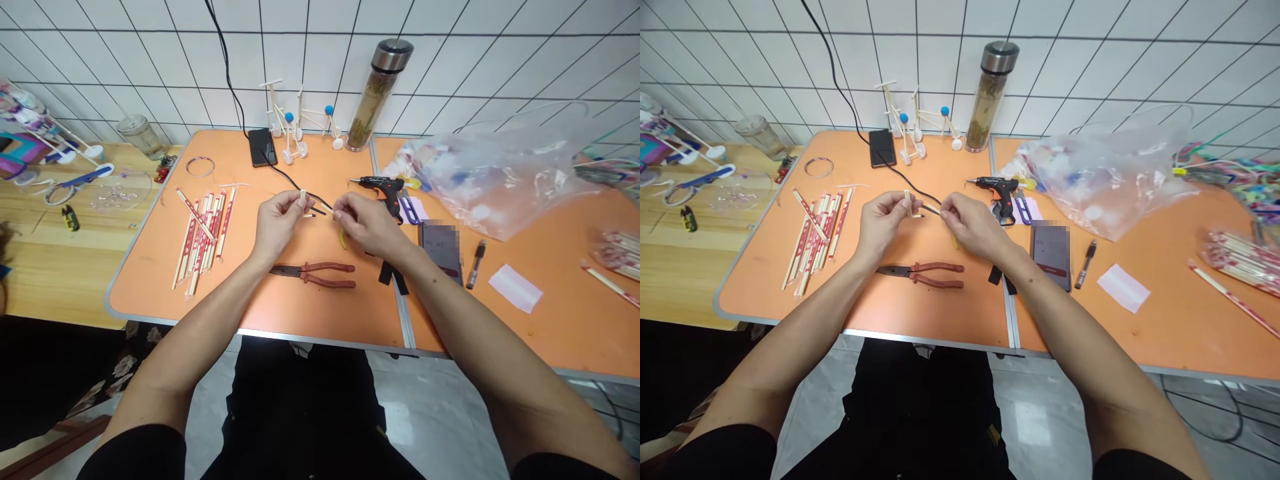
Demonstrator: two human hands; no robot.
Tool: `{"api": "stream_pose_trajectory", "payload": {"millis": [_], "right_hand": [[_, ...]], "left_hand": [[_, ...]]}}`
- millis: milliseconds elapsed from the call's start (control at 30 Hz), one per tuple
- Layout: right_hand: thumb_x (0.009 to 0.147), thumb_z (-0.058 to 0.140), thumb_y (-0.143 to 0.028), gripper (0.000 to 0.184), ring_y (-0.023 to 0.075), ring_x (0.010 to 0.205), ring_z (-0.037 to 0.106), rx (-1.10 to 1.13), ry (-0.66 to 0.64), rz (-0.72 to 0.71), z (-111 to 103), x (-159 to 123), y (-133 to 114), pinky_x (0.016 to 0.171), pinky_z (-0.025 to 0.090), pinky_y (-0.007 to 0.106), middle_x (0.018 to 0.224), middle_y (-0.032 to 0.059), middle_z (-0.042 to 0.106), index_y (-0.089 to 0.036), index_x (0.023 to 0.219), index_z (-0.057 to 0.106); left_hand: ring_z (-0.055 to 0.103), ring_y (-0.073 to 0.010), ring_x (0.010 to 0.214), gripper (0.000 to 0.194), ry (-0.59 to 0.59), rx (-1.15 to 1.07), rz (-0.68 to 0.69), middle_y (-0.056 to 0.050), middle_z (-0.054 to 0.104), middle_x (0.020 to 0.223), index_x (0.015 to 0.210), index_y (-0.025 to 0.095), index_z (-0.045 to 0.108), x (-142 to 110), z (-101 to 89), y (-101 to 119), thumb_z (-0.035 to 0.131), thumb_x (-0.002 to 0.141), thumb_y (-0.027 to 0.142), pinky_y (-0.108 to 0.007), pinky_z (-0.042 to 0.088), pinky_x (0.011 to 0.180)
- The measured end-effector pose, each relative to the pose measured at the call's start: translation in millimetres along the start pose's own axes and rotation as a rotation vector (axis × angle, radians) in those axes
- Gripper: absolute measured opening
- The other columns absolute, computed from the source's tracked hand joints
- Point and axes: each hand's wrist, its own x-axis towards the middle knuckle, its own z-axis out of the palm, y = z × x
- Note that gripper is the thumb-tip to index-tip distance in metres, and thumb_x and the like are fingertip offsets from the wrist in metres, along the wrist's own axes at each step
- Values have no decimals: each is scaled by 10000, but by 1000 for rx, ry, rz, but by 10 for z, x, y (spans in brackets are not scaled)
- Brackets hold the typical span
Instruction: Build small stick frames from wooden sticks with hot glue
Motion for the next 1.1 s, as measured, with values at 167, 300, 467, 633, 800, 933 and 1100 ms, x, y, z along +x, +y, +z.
{"api": "stream_pose_trajectory", "payload": {"millis": [167,300,467,633,800,933,1100], "right_hand": [[963,658,-351,168,194,771,626,286,107,137,-14,176,-173,701,432,333,879,44,741,-197,969,724],[930,682,-360,204,184,763,605,334,74,113,14,246,-238,694,420,327,869,44,756,-181,965,774],[879,735,-330,186,179,743,624,402,35,162,20,246,-261,693,446,321,835,31,768,-195,976,820],[856,748,-325,154,180,716,612,398,110,148,39,234,-259,682,446,330,795,24,756,-213,927,827],[815,820,-357,156,183,712,603,499,204,197,-30,261,-195,654,463,329,795,29,740,-222,895,815],[787,874,-343,179,153,623,552,680,146,276,-78,276,-153,573,432,303,718,5,691,-229,913,821],[803,901,-350,201,134,584,540,719,105,315,-46,265,-117,541,399,285,708,2,695,-219,933,822]], "left_hand": [[784,-192,889,426,-66,-24,-52,-84,876,1012,980,217,898,10,-27,56,942,837,615,-308,602,861],[775,-191,863,452,-69,-18,-70,-67,862,925,946,216,892,16,-29,87,960,796,638,-302,592,849],[784,-191,834,476,-22,-47,-115,-59,854,897,914,213,874,23,-20,84,976,753,649,-302,594,833],[787,-190,821,464,2,-58,-167,-57,843,892,899,207,851,30,-27,73,979,750,627,-304,595,822],[747,-169,788,417,-26,-45,-203,-62,845,898,893,199,855,8,-25,90,979,767,577,-305,600,815],[702,-149,701,413,-103,-41,-297,-63,822,811,871,178,862,-24,11,105,1002,734,541,-283,557,727],[720,-163,693,447,-103,-92,-385,-41,799,749,842,181,847,-37,40,125,1064,596,483,-288,571,708]]}}
